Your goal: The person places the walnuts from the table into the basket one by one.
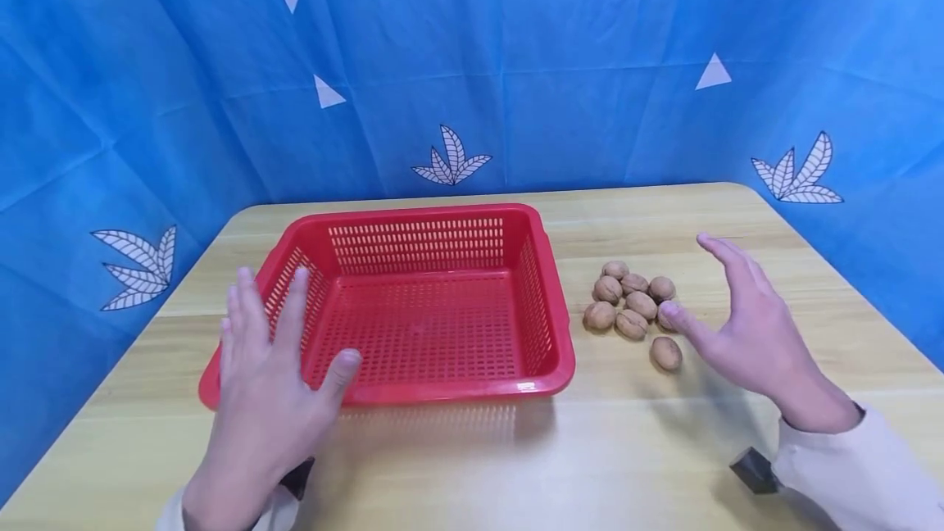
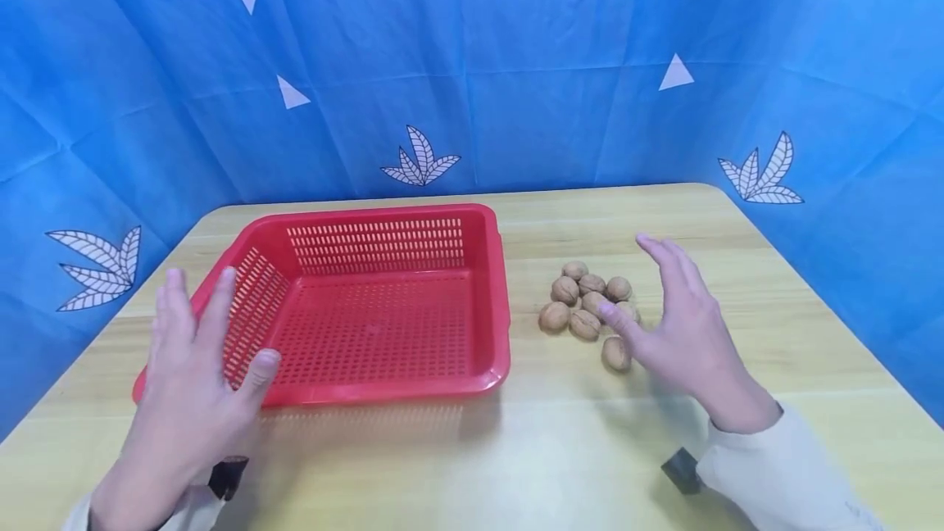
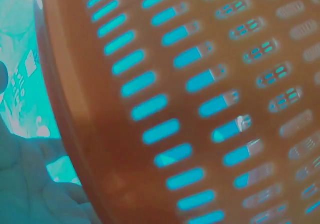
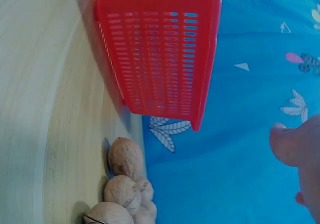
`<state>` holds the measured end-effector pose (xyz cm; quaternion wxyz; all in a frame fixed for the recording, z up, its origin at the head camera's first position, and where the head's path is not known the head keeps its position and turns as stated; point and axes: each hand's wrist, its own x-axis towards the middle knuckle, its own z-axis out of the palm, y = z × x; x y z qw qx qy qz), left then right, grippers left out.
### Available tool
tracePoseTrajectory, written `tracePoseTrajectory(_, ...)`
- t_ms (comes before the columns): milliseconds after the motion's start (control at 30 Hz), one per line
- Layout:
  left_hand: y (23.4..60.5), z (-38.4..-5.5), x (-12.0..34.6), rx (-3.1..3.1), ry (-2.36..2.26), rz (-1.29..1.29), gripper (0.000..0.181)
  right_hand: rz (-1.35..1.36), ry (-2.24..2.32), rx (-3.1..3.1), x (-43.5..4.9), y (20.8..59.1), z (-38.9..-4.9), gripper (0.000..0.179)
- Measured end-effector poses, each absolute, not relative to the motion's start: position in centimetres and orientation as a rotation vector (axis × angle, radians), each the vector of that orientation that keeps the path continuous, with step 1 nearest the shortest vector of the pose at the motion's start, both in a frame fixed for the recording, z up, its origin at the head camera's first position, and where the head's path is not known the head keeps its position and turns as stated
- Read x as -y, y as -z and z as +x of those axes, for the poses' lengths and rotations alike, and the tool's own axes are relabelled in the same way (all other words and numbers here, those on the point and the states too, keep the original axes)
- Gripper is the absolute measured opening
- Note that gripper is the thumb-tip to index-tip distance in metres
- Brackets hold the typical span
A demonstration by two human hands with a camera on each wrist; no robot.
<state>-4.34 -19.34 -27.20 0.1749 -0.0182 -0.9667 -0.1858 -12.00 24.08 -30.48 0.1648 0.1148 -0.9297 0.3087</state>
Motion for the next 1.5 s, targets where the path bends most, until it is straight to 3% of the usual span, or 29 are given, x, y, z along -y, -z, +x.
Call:
tracePoseTrajectory(200,26.8,-3.7,20.2,2.753,0.707,0.191,0.102,0.335,-1.183,2.76,-24.7,31.0,-13.0,0.073)
tracePoseTrajectory(433,27.7,-3.6,21.9,2.724,0.842,0.348,0.098,0.424,-1.274,2.794,-26.1,31.4,-14.1,0.058)
tracePoseTrajectory(667,29.1,-3.6,24.0,2.745,0.877,0.316,0.094,0.477,-1.208,2.851,-27.3,31.9,-14.5,0.057)
tracePoseTrajectory(1000,30.3,-3.2,26.4,2.768,0.756,0.147,0.073,0.617,-1.07,2.936,-27.5,33.2,-15.1,0.045)
tracePoseTrajectory(1133,30.6,-3.2,26.6,2.854,0.779,0.172,0.083,0.717,-1.033,2.966,-27.4,33.8,-14.7,0.034)
tracePoseTrajectory(1233,30.7,-3.3,26.6,2.867,0.821,0.183,0.082,0.781,-1.012,3.011,-27.4,34.0,-14.5,0.031)
tracePoseTrajectory(1500,31.1,-3.4,26.3,2.806,0.792,0.035,0.059,0.881,-0.898,3.053,-27.4,33.6,-14.7,0.032)
